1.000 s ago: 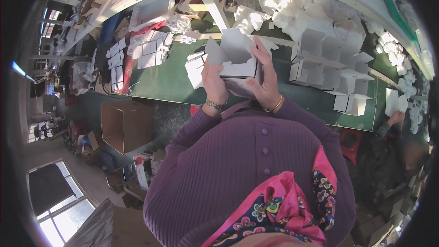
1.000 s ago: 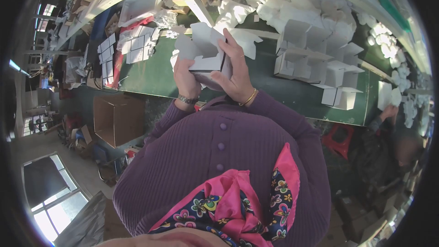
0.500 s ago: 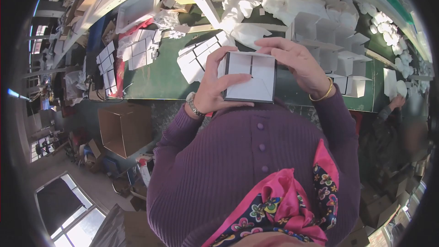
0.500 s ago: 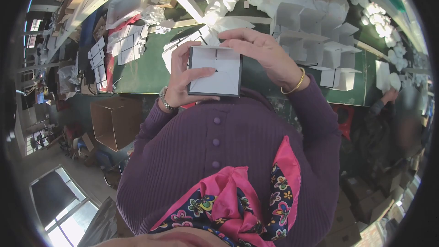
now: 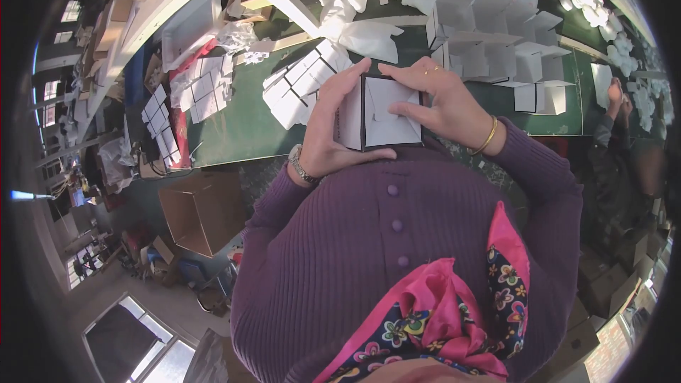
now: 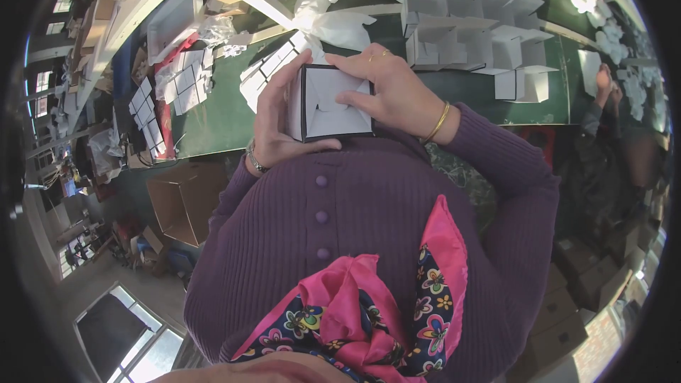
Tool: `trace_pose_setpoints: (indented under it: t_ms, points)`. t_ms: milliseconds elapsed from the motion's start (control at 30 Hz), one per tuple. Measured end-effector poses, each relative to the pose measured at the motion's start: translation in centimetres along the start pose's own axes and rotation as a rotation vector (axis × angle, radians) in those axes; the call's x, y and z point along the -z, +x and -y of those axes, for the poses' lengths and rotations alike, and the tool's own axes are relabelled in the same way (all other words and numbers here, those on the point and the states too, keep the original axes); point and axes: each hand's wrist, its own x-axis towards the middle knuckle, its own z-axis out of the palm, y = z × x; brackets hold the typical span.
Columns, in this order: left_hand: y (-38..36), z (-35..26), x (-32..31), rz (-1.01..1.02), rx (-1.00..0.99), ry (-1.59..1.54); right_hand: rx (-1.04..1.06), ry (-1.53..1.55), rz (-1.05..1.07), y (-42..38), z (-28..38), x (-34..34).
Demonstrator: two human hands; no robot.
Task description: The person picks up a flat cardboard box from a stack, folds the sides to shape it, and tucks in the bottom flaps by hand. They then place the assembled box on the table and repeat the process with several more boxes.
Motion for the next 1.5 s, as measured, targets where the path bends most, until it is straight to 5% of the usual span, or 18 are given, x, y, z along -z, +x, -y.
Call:
trace_pose_setpoints:
  t_ms: [700, 800, 1067, 1267, 1500]
  points:
    - [0.2, -0.3, -1.0, -0.015, 0.0, 0.158, 0.025, -0.039, -0.017, 0.2, -1.2, -1.3]
    - [0.3, -0.6, -1.2, 0.077, 0.008, 0.331, 0.193, -0.081, -0.095, 0.2, -1.5, -2.0]
    - [0.3, -1.1, -1.6, 0.09, 0.217, 0.288, 0.231, -0.139, -0.041, 0.1, -1.5, -1.8]
    - [0.3, 0.0, -1.1, 0.123, -0.013, 0.218, 0.14, -0.194, -0.021, 0.2, -0.8, -1.1]
    - [0.7, -0.2, -1.1, 0.14, -0.004, 0.219, 0.107, -0.189, -0.003, 0.2, -0.9, -1.1]
